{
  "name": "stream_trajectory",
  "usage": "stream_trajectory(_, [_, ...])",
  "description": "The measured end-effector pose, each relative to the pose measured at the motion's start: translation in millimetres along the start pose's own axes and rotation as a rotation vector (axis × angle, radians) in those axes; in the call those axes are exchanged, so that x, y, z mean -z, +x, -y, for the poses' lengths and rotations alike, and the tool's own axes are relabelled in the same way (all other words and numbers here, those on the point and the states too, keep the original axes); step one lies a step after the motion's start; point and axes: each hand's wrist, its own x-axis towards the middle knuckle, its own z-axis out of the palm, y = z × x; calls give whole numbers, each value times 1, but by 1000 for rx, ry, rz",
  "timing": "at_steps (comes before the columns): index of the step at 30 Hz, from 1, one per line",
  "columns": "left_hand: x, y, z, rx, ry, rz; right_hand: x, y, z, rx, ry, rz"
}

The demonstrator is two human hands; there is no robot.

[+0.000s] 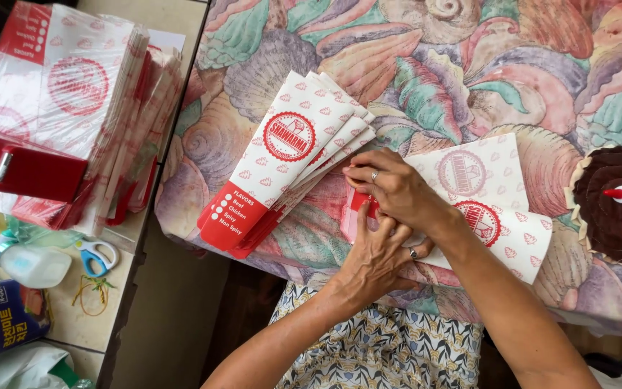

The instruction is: Manually folding the bottom edges of paper food sleeves and stacking them on a table.

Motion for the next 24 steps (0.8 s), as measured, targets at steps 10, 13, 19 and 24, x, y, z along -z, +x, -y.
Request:
stream_trajectory(10, [15, -5, 9, -17, -8, -155, 148, -132, 28, -192, -320, 7])
stream_trajectory(13, [13, -6, 9, -16, -20, -172, 150, -139, 29, -314, -217, -54])
stream_trajectory(19, [11, -5, 8, -18, -17, -219, 84, -66, 19, -198, -35, 41])
stream_trajectory(24, [16, -7, 10, -6, -13, -223, 32, 12, 27, 121, -48, 139])
